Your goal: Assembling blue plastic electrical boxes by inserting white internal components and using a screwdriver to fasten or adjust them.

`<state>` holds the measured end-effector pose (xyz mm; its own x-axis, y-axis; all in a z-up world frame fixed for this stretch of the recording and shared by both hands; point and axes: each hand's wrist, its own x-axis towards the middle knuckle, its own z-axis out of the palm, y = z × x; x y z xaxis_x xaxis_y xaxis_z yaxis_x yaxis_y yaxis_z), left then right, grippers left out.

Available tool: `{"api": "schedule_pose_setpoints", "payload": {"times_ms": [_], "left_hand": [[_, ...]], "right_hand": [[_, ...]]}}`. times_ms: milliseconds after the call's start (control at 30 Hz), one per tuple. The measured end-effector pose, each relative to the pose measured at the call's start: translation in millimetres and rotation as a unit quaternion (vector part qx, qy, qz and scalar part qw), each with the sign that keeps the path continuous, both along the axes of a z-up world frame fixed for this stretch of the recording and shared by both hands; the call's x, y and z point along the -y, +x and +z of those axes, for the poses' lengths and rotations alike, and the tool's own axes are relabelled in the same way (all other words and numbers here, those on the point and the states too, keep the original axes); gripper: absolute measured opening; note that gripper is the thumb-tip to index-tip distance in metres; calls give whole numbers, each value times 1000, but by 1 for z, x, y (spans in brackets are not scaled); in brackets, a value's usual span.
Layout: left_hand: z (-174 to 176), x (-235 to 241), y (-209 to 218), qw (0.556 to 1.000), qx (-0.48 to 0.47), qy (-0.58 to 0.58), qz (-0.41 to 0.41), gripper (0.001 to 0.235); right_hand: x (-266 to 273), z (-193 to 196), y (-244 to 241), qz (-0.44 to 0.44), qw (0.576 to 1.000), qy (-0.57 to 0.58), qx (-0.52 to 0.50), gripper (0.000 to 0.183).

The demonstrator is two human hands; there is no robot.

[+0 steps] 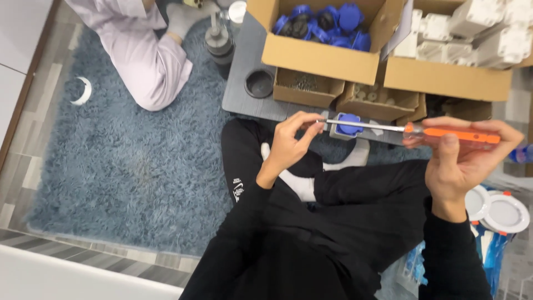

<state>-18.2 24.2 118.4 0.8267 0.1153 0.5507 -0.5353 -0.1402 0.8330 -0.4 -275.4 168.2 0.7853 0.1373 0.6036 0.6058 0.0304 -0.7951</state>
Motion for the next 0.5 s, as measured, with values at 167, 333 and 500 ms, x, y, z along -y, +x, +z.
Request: {"api": "schedule_pose_setpoints", "payload": {"times_ms": [167, 333, 500], "left_hand": [[4, -5, -9, 997, 41, 56, 37, 19], [-3, -13, -17, 989, 68, 113, 64, 18], [-16, -18, -26, 995, 24, 90, 41, 17]], "right_hand": [[-1, 16, -8, 23, 1000, -18, 3, 35], [-3, 32, -13, 34, 996, -83, 20, 40], [1, 34, -8, 56, 988, -146, 5, 46]]}}
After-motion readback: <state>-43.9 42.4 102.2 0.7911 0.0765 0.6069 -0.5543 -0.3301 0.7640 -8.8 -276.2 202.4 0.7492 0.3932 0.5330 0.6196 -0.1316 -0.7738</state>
